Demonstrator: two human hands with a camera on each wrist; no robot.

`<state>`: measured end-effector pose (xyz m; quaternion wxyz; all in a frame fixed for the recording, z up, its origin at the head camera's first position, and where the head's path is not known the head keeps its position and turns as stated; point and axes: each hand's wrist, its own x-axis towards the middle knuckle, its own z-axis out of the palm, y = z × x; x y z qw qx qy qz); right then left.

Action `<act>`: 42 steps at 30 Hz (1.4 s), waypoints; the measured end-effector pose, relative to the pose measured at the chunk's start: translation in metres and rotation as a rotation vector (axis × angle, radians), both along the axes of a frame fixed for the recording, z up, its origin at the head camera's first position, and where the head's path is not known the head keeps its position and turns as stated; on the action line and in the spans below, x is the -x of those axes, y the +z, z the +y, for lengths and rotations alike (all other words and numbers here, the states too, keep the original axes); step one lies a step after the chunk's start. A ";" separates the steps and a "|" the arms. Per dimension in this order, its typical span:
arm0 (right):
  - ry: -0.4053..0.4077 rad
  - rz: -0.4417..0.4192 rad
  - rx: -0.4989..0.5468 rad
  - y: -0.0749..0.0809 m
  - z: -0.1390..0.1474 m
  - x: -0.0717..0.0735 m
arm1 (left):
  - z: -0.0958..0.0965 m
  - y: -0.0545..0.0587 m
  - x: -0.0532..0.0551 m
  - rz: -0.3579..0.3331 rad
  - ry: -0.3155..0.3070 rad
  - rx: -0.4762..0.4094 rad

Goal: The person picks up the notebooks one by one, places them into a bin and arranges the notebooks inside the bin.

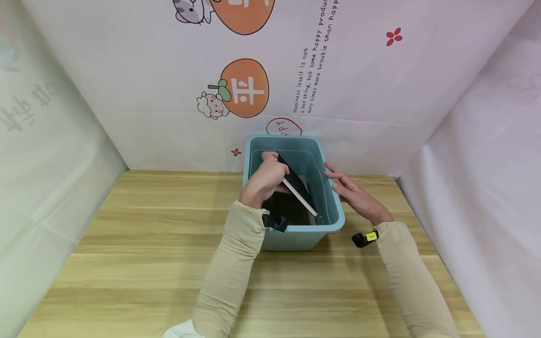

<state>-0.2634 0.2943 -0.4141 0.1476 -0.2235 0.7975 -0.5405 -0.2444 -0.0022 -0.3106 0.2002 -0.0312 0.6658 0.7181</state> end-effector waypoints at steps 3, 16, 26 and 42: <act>0.003 -0.005 0.007 0.000 0.002 -0.001 | 0.003 -0.001 0.000 -0.006 -0.014 0.072; 0.009 -0.004 0.001 0.002 0.000 -0.001 | -0.004 0.006 -0.003 0.143 0.003 0.375; 0.011 -0.010 0.009 0.004 0.001 -0.002 | -0.013 0.018 -0.004 0.172 -0.086 0.489; 0.021 0.014 -0.006 0.005 0.002 -0.003 | -0.028 0.030 -0.010 0.319 -0.094 0.685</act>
